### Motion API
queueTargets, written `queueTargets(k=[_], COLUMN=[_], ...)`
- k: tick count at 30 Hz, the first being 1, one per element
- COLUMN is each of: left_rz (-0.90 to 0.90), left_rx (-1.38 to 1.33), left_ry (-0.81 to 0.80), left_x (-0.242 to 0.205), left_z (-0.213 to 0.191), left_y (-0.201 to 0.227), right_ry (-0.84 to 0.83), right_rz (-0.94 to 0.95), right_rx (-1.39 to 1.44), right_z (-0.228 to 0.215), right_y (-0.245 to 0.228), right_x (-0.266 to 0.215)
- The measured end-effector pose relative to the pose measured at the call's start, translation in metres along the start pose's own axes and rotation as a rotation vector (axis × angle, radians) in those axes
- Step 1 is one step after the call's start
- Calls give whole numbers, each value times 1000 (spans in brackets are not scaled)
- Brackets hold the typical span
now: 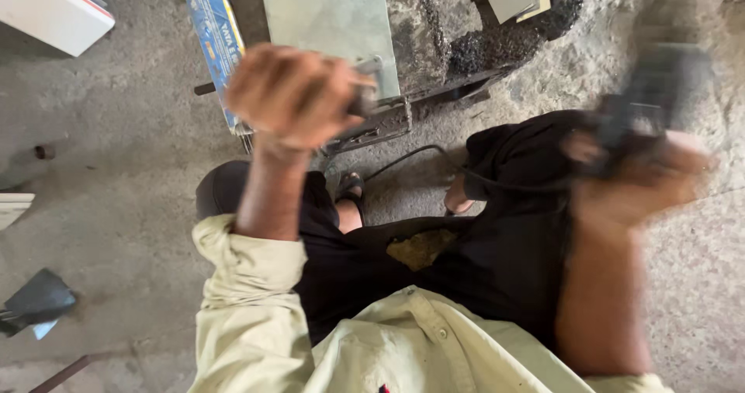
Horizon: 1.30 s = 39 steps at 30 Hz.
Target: The person grinds a metal sheet with an angle grinder, then hammers it flat on a metal stand. They position a small metal piece on the sheet and weld it in place using a handheld welding torch, creating bright sparks.
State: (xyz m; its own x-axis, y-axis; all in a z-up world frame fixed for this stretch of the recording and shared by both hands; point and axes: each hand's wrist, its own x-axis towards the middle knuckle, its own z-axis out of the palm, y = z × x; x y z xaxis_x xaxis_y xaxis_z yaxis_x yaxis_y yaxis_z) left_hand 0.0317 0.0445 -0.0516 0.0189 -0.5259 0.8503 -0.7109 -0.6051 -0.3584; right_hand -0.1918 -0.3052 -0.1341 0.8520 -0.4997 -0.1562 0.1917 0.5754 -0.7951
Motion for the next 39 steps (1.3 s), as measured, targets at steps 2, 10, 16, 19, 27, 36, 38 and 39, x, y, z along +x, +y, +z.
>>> queueTargets(k=[2, 10, 16, 19, 27, 36, 38, 39], left_rz=[-113, -1195, -1492, -1334, -713, -835, -909, -939], left_rx=[-18, -431, -668, -560, -411, -351, -359, -353], left_ry=[-21, 2, -186, -354, -337, -441, -465, -460], left_x=[-20, -83, -107, -95, 15, -54, -87, -97], left_z=[-16, -17, 21, 19, -3, 1, -8, -14], left_y=[-29, -30, -1, 9, 58, -39, -61, -68], right_ry=[38, 229, 384, 228, -819, -534, -519, -517], right_rz=[13, 330, 445, -187, -451, -557, -575, -556], right_rx=[171, -301, -1738, -1715, -1311, -1269, -1357, -1395], right_z=[-56, -212, -212, -130, 154, 133, 130, 129], right_y=[-44, -19, -45, -65, 72, 80, 85, 88], right_x=[3, -4, 9, 18, 24, 62, 63, 62])
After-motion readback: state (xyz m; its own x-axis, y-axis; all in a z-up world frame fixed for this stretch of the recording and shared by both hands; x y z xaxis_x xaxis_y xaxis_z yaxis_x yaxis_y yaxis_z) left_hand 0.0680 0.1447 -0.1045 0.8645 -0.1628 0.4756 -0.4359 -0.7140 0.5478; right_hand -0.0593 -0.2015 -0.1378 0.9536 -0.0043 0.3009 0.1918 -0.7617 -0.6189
